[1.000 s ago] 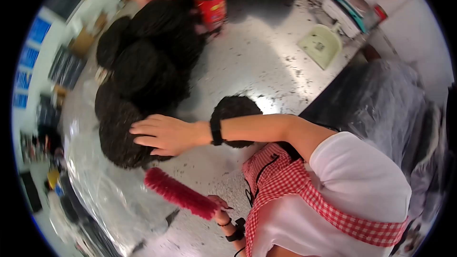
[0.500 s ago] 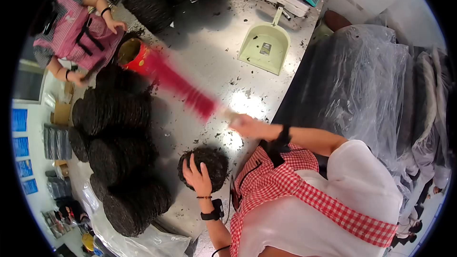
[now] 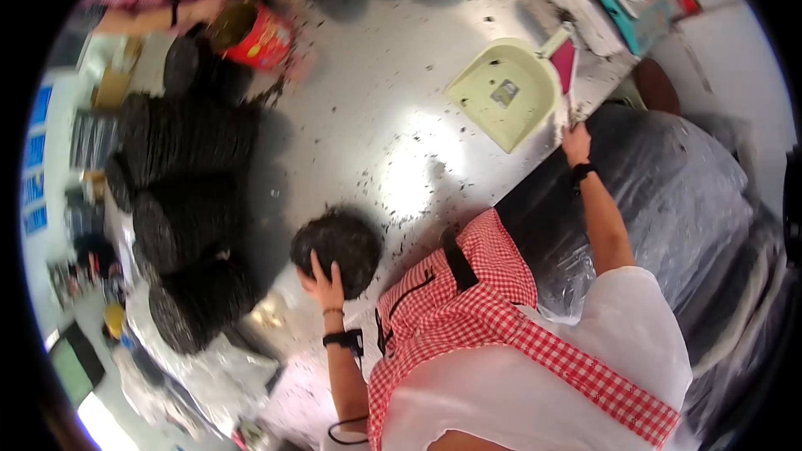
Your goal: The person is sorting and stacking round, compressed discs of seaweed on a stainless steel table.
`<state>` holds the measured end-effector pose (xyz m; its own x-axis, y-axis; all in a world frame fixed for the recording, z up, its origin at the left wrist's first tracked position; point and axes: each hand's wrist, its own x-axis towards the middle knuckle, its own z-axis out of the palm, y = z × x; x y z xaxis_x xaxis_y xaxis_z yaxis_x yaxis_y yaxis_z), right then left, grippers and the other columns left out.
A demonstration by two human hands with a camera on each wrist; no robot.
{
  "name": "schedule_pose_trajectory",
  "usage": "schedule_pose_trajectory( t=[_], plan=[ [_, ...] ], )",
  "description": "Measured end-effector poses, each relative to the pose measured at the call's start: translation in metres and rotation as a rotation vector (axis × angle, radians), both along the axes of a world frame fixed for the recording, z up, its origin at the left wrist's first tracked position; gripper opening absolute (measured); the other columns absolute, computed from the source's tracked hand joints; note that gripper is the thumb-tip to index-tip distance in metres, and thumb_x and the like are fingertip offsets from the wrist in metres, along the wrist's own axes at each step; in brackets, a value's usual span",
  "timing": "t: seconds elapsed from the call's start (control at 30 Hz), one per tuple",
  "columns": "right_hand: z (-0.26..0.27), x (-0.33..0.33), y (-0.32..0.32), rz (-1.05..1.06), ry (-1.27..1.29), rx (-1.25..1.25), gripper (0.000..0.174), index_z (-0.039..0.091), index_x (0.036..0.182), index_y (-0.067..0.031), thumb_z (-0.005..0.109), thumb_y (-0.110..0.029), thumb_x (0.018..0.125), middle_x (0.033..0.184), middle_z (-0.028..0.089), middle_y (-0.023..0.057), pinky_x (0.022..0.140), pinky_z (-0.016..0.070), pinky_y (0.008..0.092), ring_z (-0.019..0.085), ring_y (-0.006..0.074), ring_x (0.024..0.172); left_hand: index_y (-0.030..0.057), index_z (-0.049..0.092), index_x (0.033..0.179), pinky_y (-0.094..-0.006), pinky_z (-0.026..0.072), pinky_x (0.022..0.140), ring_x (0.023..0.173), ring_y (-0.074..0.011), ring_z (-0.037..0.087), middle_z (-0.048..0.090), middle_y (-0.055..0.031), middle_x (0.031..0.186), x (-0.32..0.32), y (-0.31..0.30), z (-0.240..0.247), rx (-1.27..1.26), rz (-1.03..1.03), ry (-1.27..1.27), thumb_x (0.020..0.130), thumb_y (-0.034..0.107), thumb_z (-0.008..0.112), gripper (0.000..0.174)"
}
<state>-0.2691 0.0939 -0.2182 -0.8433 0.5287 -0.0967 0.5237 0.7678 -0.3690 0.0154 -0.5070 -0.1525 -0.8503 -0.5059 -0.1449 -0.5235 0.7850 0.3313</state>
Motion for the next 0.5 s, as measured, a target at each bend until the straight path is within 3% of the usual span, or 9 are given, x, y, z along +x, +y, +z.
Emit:
schedule_pose_trajectory(
  t=[0.1, 0.13, 0.2, 0.23, 0.27, 0.33, 0.4, 0.43, 0.5],
  plan=[
    [-0.043, -0.065, 0.032, 0.158, 0.027, -0.048, 0.037, 0.054, 0.094, 0.0004, 0.059, -0.032, 0.079, 0.086, 0.061, 0.0235, 0.074, 0.0465, 0.0462, 0.06, 0.0399, 0.08, 0.0198, 0.029, 0.141, -0.0492, 0.0205, 0.104, 0.126, -0.0446, 0.023, 0.02, -0.031, 0.138, -0.023, 0.013, 0.02, 0.083, -0.045, 0.057, 0.077, 0.041, 0.066, 0.077],
    [-0.018, -0.085, 0.016, -0.073, -0.05, -0.319, 0.044, 0.052, 0.101, 0.0059, 0.061, -0.031, 0.078, 0.087, 0.059, 0.0249, 0.075, 0.046, 0.0439, 0.06, 0.0378, 0.084, 0.0148, 0.028, 0.141, -0.0476, 0.0237, 0.103, 0.125, -0.044, 0.026, 0.022, -0.0311, 0.137, -0.025, 0.013, 0.024, 0.145, 0.008, 0.109, 0.074, 0.042, 0.069, 0.083],
    [-0.038, -0.096, 0.043, 0.298, 0.333, 0.162, 0.049, 0.049, 0.107, 0.0105, 0.062, -0.028, 0.079, 0.087, 0.058, 0.0237, 0.073, 0.0458, 0.0401, 0.059, 0.0332, 0.085, 0.0028, 0.026, 0.139, -0.0439, 0.0291, 0.1, 0.12, -0.0434, 0.032, 0.028, -0.0311, 0.132, -0.017, 0.001, 0.011, 0.04, 0.295, 0.137, 0.066, 0.046, 0.075, 0.098],
    [-0.017, -0.09, 0.028, 0.337, 0.381, 0.101, 0.046, 0.049, 0.108, 0.009, 0.061, -0.026, 0.08, 0.089, 0.058, 0.0219, 0.072, 0.0456, 0.0383, 0.059, 0.0309, 0.086, -0.0052, 0.032, 0.133, -0.0423, 0.0307, 0.1, 0.116, -0.044, 0.036, 0.037, -0.0294, 0.125, -0.023, 0.001, 0.021, 0.088, 0.546, -0.09, 0.061, 0.047, 0.079, 0.101],
    [0.017, -0.081, 0.008, 0.372, 0.433, 0.049, 0.044, 0.049, 0.11, 0.0074, 0.061, -0.024, 0.081, 0.091, 0.057, 0.02, 0.072, 0.0455, 0.0366, 0.058, 0.0286, 0.087, -0.0075, 0.04, 0.127, -0.0425, 0.0396, 0.092, 0.11, -0.0383, 0.046, 0.047, -0.027, 0.118, -0.005, -0.024, -0.01, 0.292, 0.63, -0.236, 0.057, 0.05, 0.081, 0.099],
    [0.055, -0.05, -0.05, 0.4, 0.483, -0.101, 0.038, 0.049, 0.111, 0.0044, 0.061, -0.018, 0.082, 0.098, 0.056, 0.0168, 0.072, 0.0451, 0.0344, 0.056, 0.0256, 0.088, -0.011, 0.05, 0.116, -0.0378, 0.0474, 0.079, 0.096, -0.03, 0.057, 0.057, -0.023, 0.109, -0.019, -0.008, 0.019, 0.856, 0.874, -0.104, 0.056, 0.053, 0.08, 0.093],
    [0.063, -0.019, -0.111, 0.538, 0.483, -0.289, 0.033, 0.049, 0.112, 0.0003, 0.059, -0.011, 0.083, 0.105, 0.054, 0.012, 0.075, 0.046, 0.034, 0.055, 0.0228, 0.091, -0.0133, 0.054, 0.109, -0.0321, 0.0493, 0.071, 0.084, -0.0243, 0.062, 0.063, -0.019, 0.101, -0.034, -0.003, 0.044, 0.946, 0.794, -0.027, 0.055, 0.051, 0.081, 0.089],
    [0.074, -0.002, -0.151, 0.578, 0.411, -0.416, 0.032, 0.05, 0.112, -0.0012, 0.06, -0.009, 0.083, 0.105, 0.054, 0.0121, 0.077, 0.0463, 0.0326, 0.056, 0.0226, 0.092, -0.0139, 0.057, 0.105, -0.0286, 0.0482, 0.073, 0.08, -0.0242, 0.063, 0.064, -0.0175, 0.095, -0.013, -0.034, -0.006, 0.787, 0.804, -0.165, 0.053, 0.044, 0.085, 0.083],
    [0.083, 0.027, -0.222, 0.742, 0.357, -0.589, 0.028, 0.051, 0.108, -0.0018, 0.059, -0.004, 0.082, 0.1, 0.056, 0.0116, 0.074, 0.0473, 0.031, 0.058, 0.0218, 0.087, -0.0153, 0.049, 0.109, -0.0293, 0.0477, 0.075, 0.083, -0.022, 0.059, 0.061, -0.018, 0.096, -0.008, -0.042, -0.015, 0.71, 0.746, -0.023, 0.049, 0.042, 0.087, 0.091]
  ],
)
